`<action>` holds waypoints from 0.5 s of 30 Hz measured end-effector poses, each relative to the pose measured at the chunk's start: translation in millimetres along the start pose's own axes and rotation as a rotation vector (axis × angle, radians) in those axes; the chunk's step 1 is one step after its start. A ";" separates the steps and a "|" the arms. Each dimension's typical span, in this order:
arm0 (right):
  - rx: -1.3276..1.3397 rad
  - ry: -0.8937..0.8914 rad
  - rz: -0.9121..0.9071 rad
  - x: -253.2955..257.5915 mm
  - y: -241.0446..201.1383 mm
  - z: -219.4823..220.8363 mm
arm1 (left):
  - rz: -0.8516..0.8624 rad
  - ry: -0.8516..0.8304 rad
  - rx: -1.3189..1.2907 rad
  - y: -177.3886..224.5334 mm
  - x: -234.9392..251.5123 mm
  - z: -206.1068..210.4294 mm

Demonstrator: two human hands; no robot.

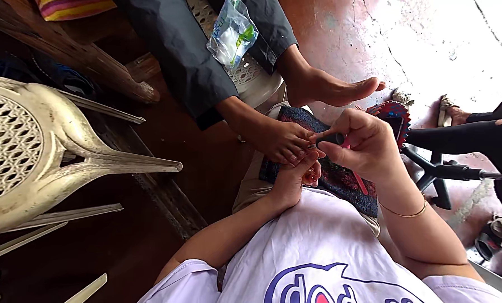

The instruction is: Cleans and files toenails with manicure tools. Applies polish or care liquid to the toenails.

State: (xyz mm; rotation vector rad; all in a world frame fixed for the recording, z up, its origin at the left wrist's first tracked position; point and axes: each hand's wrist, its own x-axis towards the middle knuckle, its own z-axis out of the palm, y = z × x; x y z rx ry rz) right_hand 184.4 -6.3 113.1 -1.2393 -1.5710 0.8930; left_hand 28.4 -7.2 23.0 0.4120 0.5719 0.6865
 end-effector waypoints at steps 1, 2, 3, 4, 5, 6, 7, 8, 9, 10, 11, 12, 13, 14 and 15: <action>-0.012 -0.011 -0.001 0.7 -0.6 0.3 | 0.001 -0.002 -0.009 -0.6 0.5 -0.5; -0.029 -0.016 -0.003 1.1 -1.2 0.6 | 0.001 -0.004 -0.016 -0.6 0.8 -0.7; -0.045 -0.020 -0.002 1.4 -2.0 0.8 | -0.003 -0.003 -0.022 0.2 0.7 -0.4; -0.058 -0.024 0.002 1.6 -2.5 1.0 | -0.003 -0.003 -0.028 0.5 0.8 -0.3; -0.068 -0.027 0.008 1.6 -2.8 1.0 | 0.002 -0.002 -0.035 0.1 1.1 -0.4; -0.074 -0.032 0.012 1.4 -3.1 0.8 | 0.006 0.000 -0.043 -0.3 1.3 -0.4; -0.080 -0.035 0.010 1.4 -3.3 0.4 | 0.005 0.005 -0.046 -0.3 1.4 -0.1; -0.082 -0.032 0.006 1.3 -3.7 0.3 | 0.001 0.010 -0.048 0.0 1.3 0.5; -0.081 -0.027 0.003 1.4 -4.1 0.3 | -0.007 0.015 -0.048 1.0 0.9 1.3; -0.084 -0.022 0.002 1.5 -4.5 0.4 | -0.012 0.018 -0.047 1.7 0.7 1.7; -0.089 -0.023 0.005 1.7 -4.8 0.7 | -0.014 0.019 -0.040 2.0 0.5 1.8; -0.095 -0.023 0.008 2.1 -4.8 1.6 | -0.012 0.019 -0.035 1.9 0.5 1.7; -0.105 -0.018 0.009 2.4 -4.4 2.8 | -0.010 0.014 -0.032 1.6 0.6 1.4; -0.117 -0.007 0.011 2.7 -3.6 3.9 | -0.010 0.010 -0.035 1.4 0.7 1.1; -0.131 0.001 0.014 2.8 -2.8 4.4 | -0.014 0.008 -0.040 1.4 0.7 0.9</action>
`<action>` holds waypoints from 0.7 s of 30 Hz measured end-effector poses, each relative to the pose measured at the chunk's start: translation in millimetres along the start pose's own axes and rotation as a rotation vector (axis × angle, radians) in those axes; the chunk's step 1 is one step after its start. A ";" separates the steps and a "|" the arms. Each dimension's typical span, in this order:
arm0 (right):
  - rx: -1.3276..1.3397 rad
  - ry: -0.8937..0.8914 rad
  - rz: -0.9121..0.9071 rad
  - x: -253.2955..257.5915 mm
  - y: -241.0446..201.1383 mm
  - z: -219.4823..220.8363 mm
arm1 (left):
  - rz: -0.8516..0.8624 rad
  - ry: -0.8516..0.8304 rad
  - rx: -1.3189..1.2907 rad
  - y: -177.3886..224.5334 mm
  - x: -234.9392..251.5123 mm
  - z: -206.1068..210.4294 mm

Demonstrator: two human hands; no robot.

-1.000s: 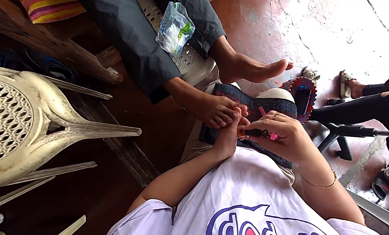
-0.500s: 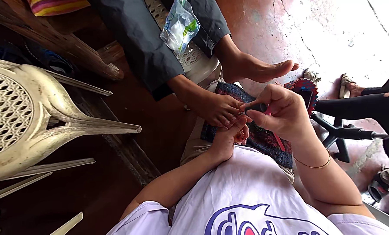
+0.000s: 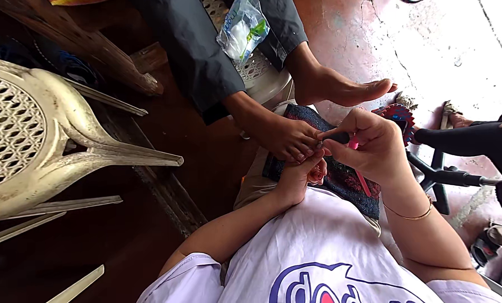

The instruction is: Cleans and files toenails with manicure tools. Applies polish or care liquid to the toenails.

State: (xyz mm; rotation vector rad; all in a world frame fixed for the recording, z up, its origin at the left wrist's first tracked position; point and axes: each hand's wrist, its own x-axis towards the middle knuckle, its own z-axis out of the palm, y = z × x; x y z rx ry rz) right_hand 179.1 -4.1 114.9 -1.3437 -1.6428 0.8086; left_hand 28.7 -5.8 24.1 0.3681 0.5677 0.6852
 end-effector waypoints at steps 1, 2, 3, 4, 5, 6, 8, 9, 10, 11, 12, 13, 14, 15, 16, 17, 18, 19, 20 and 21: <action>-0.008 0.008 0.001 0.3 0.5 0.0 | -0.003 -0.001 -0.001 0.1 0.1 -0.2; -0.010 0.015 0.004 0.5 0.6 -0.6 | -0.004 -0.004 -0.001 0.0 0.1 -0.6; -0.014 0.016 0.007 0.6 0.5 -1.6 | -0.005 -0.007 0.000 0.0 0.1 -1.0; -0.017 0.016 0.008 0.3 0.0 -2.5 | -0.007 -0.009 0.001 0.1 0.0 -1.1; -0.019 0.013 0.008 -0.1 -0.8 -3.3 | -0.007 -0.011 -0.003 0.4 -0.2 -1.2; -0.016 0.013 0.006 -0.4 -1.7 -3.6 | -0.009 -0.010 -0.006 0.6 -0.4 -1.1; -0.014 0.023 -0.003 0.1 -3.5 -3.0 | -0.013 -0.014 -0.010 0.2 -0.4 -1.7; -0.020 0.021 0.000 0.6 -4.2 -2.9 | -0.013 -0.020 -0.011 -0.1 -0.3 -2.1; -0.030 0.011 0.008 1.0 -4.8 -3.1 | -0.011 -0.025 -0.012 -0.3 -0.2 -2.6; -0.041 0.001 0.017 1.0 -5.5 -3.4 | -0.009 -0.026 -0.014 -0.3 -0.3 -2.5; -0.044 -0.005 0.021 0.8 -6.1 -3.7 | -0.009 -0.024 -0.016 -0.3 -0.3 -2.2; -0.036 -0.003 0.016 0.8 -6.7 -3.7 | -0.010 -0.022 -0.017 -0.2 -0.3 -2.1; -0.031 0.003 0.007 0.8 -7.3 -3.3 | -0.009 -0.022 -0.019 -0.5 -0.3 -2.3; -0.034 0.004 -0.003 0.8 -7.9 -2.7 | -0.008 -0.020 -0.020 -0.8 -0.5 -2.1; -0.047 -0.005 -0.008 0.7 -8.3 -2.3 | -0.008 -0.014 -0.019 -0.6 -0.9 -1.6; -0.077 -0.014 -0.003 0.4 -9.0 -1.8 | -0.010 -0.008 -0.007 -0.1 -1.3 -0.6; -0.118 -0.022 0.005 0.2 -9.7 -1.9 | -0.012 -0.004 -0.001 0.4 -1.5 0.2; -0.154 -0.018 0.011 0.1 -10.0 -2.5 | -0.012 -0.009 -0.005 0.3 -1.2 0.0; -0.171 -0.004 0.009 0.6 -10.3 -3.8 | -0.012 -0.024 -0.019 0.1 -0.9 -1.1; -0.150 0.016 -0.004 1.8 -10.2 -5.0 | -0.015 -0.046 -0.031 -0.3 -0.6 -2.8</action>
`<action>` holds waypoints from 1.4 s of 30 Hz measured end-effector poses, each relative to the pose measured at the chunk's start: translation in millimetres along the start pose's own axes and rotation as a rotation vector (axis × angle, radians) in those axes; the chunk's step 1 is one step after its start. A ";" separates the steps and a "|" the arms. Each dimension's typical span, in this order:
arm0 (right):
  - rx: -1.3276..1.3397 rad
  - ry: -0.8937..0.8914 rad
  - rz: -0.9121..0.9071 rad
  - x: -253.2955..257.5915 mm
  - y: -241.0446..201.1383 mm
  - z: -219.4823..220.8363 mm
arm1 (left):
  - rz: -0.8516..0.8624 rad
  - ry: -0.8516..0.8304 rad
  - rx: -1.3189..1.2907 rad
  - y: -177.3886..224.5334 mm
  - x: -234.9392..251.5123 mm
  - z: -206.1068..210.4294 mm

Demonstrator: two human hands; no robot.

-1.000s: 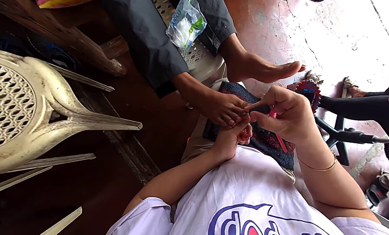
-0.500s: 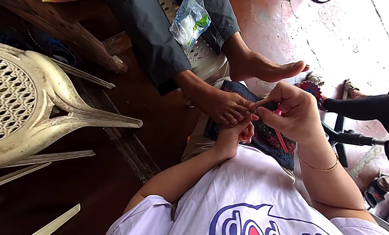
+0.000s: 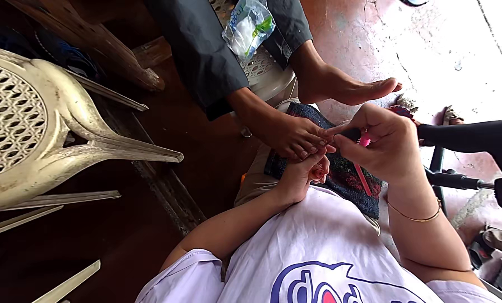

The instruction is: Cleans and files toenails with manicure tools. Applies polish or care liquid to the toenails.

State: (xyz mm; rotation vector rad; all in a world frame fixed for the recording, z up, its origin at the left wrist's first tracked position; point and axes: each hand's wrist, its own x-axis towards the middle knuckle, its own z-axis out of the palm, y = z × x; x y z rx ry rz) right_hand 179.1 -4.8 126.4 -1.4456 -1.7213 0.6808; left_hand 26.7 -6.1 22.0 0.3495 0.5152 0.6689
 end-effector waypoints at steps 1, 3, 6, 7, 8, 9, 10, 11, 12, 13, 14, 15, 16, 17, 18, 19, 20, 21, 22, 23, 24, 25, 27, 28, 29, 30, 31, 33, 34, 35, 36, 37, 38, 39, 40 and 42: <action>0.064 0.024 -0.018 2.0 0.4 -0.2 | -0.005 -0.025 -0.007 -0.4 0.0 -1.6; 0.322 0.043 -0.044 9.2 1.1 5.9 | -0.008 -0.082 -0.029 -1.2 -0.1 -4.6; 0.589 -0.054 0.077 29.5 6.7 32.3 | 0.010 -0.135 -0.077 -4.3 1.1 -9.3; 0.518 -0.056 0.094 38.5 11.6 41.6 | 0.009 -0.139 -0.084 -5.5 1.7 -10.8; 0.401 -0.022 0.067 47.3 16.8 48.9 | 0.005 -0.141 -0.073 -6.1 2.1 -11.3; 0.316 0.030 0.018 54.7 20.8 53.3 | 0.003 -0.136 -0.060 -6.4 2.2 -10.7; 0.290 0.069 -0.019 59.9 21.6 54.3 | 0.009 -0.139 -0.055 -6.4 2.5 -10.0; 0.303 0.078 -0.029 62.1 19.4 53.0 | 0.020 -0.145 -0.055 -5.8 3.1 -9.2; 0.336 0.053 -0.015 59.9 16.0 50.6 | 0.027 -0.149 -0.056 -5.2 3.1 -8.7; 0.349 -0.010 0.023 52.4 12.4 46.3 | 0.026 -0.143 -0.067 -5.4 2.4 -8.5; 0.341 -0.085 0.091 42.6 8.8 40.2 | 0.017 -0.128 -0.073 -5.7 1.7 -8.4; 0.330 -0.164 0.175 35.4 6.7 32.3 | 0.005 -0.104 -0.062 -5.0 1.2 -7.2; 0.355 -0.223 0.250 31.8 5.6 24.1 | -0.003 -0.086 -0.039 -2.8 1.5 -5.7; 0.414 -0.247 0.283 29.9 5.3 17.3 | -0.009 -0.073 -0.018 0.0 1.9 -3.7; 0.474 -0.227 0.283 28.6 3.6 13.9 | -0.013 -0.066 -0.007 1.8 2.1 -2.1; 0.523 -0.198 0.260 28.1 1.6 14.2 | -0.013 -0.064 -0.003 2.1 2.2 -1.1; 0.537 -0.181 0.234 29.6 0.5 18.9 | -0.010 -0.058 -0.009 1.8 2.5 -0.4; 0.492 -0.171 0.216 32.7 1.3 27.3 | -0.010 -0.042 -0.019 1.5 2.6 0.1; 0.398 -0.147 0.184 37.1 5.3 38.0 | -0.019 -0.024 -0.019 1.5 2.1 0.4; 0.281 -0.093 0.131 43.0 11.0 48.2 | -0.032 -0.016 -0.008 1.5 1.7 0.0; 0.194 -0.020 0.063 48.8 16.0 54.7 | -0.042 -0.018 0.008 1.2 0.7 -0.7; 0.152 0.040 0.003 54.0 18.7 56.1 | -0.043 -0.036 0.022 1.1 -0.7 -1.8; 0.174 0.038 -0.037 59.1 15.0 44.7 | -0.022 -0.088 0.034 2.2 -4.6 -5.6; 0.191 -0.021 -0.007 56.5 10.4 35.1 | -0.009 -0.102 0.035 2.7 -7.4 -7.6; 0.190 -0.099 0.037 51.8 6.1 25.6 | -0.001 -0.106 0.035 3.5 -9.6 -9.4; 0.168 -0.171 0.083 45.1 2.4 18.1 | 0.000 -0.101 0.034 4.2 -11.5 -10.2; 0.161 -0.216 0.127 37.7 0.1 13.1 | 0.000 -0.094 0.035 4.4 -12.6 -10.4; 0.171 -0.246 0.157 28.4 2.4 8.5 | 0.006 -0.094 0.040 4.6 -11.8 -10.5; 0.178 -0.234 0.158 25.3 4.5 8.5 | 0.008 -0.093 0.037 4.2 -11.3 -10.2; 0.180 -0.222 0.160 22.9 5.7 8.8 | 0.008 -0.091 0.033 3.7 -11.0 -9.9; 0.179 -0.214 0.162 21.7 5.5 8.7 | 0.009 -0.086 0.028 3.4 -10.7 -9.6; 0.175 -0.208 0.165 21.0 3.6 9.2 | 0.009 -0.081 0.019 3.3 -10.8 -9.3; 0.161 -0.201 0.170 20.7 2.1 10.1 | 0.009 -0.078 0.015 3.6 -10.9 -9.0; 0.147 -0.190 0.177 20.9 1.7 11.2 | 0.012 -0.074 0.014 3.9 -10.9 -8.9; 0.143 -0.174 0.178 20.8 2.6 12.3 | 0.015 -0.075 0.015 3.7 -11.0 -9.0; 0.162 -0.164 0.161 20.6 5.1 12.7 | 0.023 -0.084 0.023 2.8 -10.7 -9.6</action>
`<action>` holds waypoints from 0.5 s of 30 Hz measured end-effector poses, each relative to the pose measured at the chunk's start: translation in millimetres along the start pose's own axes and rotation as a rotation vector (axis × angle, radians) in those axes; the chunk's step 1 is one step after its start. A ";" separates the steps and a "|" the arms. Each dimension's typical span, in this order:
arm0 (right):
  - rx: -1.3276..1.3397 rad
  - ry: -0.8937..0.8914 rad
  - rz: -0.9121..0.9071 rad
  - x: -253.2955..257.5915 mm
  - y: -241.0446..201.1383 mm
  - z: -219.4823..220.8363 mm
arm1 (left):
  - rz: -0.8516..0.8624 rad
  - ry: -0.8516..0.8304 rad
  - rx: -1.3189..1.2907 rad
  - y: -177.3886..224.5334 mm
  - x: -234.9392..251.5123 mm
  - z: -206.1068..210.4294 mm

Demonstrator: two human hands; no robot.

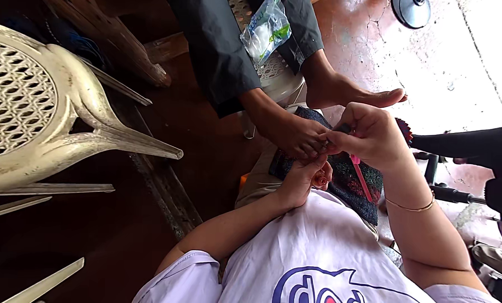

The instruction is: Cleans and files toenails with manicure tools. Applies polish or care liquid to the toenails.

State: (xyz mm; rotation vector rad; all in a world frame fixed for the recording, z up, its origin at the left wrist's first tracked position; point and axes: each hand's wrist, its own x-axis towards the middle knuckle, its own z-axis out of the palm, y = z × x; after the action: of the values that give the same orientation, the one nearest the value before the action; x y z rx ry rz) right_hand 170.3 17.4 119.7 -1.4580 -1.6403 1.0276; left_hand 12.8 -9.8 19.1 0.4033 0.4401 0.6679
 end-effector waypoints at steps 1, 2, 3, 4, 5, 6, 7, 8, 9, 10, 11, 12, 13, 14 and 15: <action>-0.002 -0.003 -0.007 0.0 -0.7 -0.1 | 0.005 -0.001 0.002 -0.4 0.5 -0.2; -0.014 -0.002 -0.007 -0.8 -2.1 0.9 | 0.008 0.001 0.002 -0.9 0.4 -0.2; -0.037 0.006 -0.007 -1.2 -1.9 2.4 | 0.012 0.004 0.002 -1.3 0.2 -0.3; -0.064 0.018 -0.014 -1.0 -0.2 3.6 | 0.013 0.005 0.003 -1.3 0.0 -0.2; -0.074 0.029 -0.026 -0.7 0.9 3.8 | 0.013 0.005 0.001 -1.2 0.0 0.0; -0.071 0.030 -0.042 -0.7 0.8 2.8 | 0.013 0.004 0.001 -1.0 0.2 0.5; -0.066 0.030 -0.054 -1.0 0.2 2.1 | 0.013 0.004 0.001 -0.8 0.3 0.8; -0.075 0.029 -0.059 -1.2 -0.2 2.2 | 0.014 0.005 0.001 -0.8 0.4 0.9; -0.088 0.033 -0.056 -1.4 -0.1 3.1 | 0.016 0.004 0.003 -1.1 0.3 0.5; -0.099 0.043 -0.047 -1.6 0.5 4.1 | 0.019 0.002 0.005 -1.6 0.3 0.0; -0.097 0.054 -0.039 -1.9 1.0 4.5 | 0.023 0.001 0.006 -2.2 0.5 -0.4; -0.082 0.057 -0.030 -2.2 0.9 3.6 | 0.028 0.000 0.003 -2.5 0.7 -0.4; -0.068 0.055 -0.023 -2.6 0.3 2.4 | 0.030 0.000 -0.002 -2.7 0.9 -0.4; -0.059 0.045 -0.022 -3.0 -0.1 1.2 | 0.028 0.004 -0.002 -2.9 0.9 -0.6; -0.056 0.041 -0.023 -3.5 0.1 1.1 | 0.028 0.005 -0.001 -3.1 0.9 -1.0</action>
State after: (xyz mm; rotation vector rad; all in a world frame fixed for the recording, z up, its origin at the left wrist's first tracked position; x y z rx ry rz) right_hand 169.8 13.9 119.1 -1.4833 -1.6647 0.9396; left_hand 14.5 -11.1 16.5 0.4073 0.4394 0.6969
